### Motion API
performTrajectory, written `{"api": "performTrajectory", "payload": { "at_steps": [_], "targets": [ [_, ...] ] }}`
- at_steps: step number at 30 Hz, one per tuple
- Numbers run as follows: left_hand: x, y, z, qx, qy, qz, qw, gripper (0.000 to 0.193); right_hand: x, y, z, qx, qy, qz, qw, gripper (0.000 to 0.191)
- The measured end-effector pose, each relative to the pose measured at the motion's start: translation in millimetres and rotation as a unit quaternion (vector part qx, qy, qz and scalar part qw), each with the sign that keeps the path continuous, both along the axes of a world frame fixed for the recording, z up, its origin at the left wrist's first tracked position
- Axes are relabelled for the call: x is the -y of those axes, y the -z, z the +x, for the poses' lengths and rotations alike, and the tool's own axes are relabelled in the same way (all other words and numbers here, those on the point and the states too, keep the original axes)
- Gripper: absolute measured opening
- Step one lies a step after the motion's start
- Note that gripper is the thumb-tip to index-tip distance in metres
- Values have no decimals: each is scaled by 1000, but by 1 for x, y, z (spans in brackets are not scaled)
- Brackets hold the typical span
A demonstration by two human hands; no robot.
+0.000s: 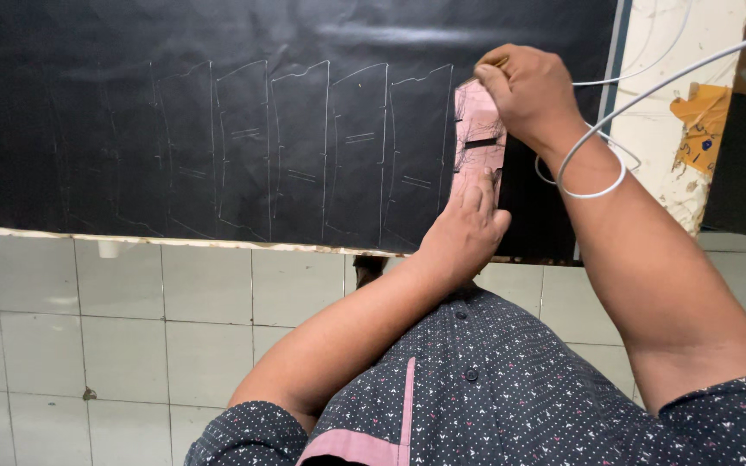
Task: The person aligns a pink pattern piece on a black marking sheet and traces around its edges with a marking pen. They reposition the piece, flip it over, and continue tracing the outline and internal marks onto the sheet below.
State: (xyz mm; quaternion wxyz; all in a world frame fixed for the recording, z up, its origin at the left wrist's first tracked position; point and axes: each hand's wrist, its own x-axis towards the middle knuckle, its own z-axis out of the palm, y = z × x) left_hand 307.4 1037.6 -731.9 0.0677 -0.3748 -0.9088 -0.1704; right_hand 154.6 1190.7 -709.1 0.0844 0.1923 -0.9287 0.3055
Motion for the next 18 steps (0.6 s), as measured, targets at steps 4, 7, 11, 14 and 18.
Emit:
{"api": "performTrajectory", "payload": {
  "at_steps": [4, 7, 11, 14, 18],
  "targets": [
    [2, 0, 0, 4, 4, 3, 1000, 18, -25, 2, -3, -73, 37, 76, 994, 17],
    [3, 1, 0, 5, 1, 23, 1000, 17, -42, 0, -3, -71, 50, 80, 993, 17],
    [3, 2, -1, 20, 4, 30, 999, 15, -49, -4, 0, -46, 44, 47, 997, 17],
    [4, 1, -2, 25, 13, 24, 999, 17, -45, -8, 12, -28, 53, 39, 997, 16],
    [5, -1, -3, 34, 16, 19, 999, 21, -40, -15, 40, -10, 43, 51, 998, 20]
  ]
}}
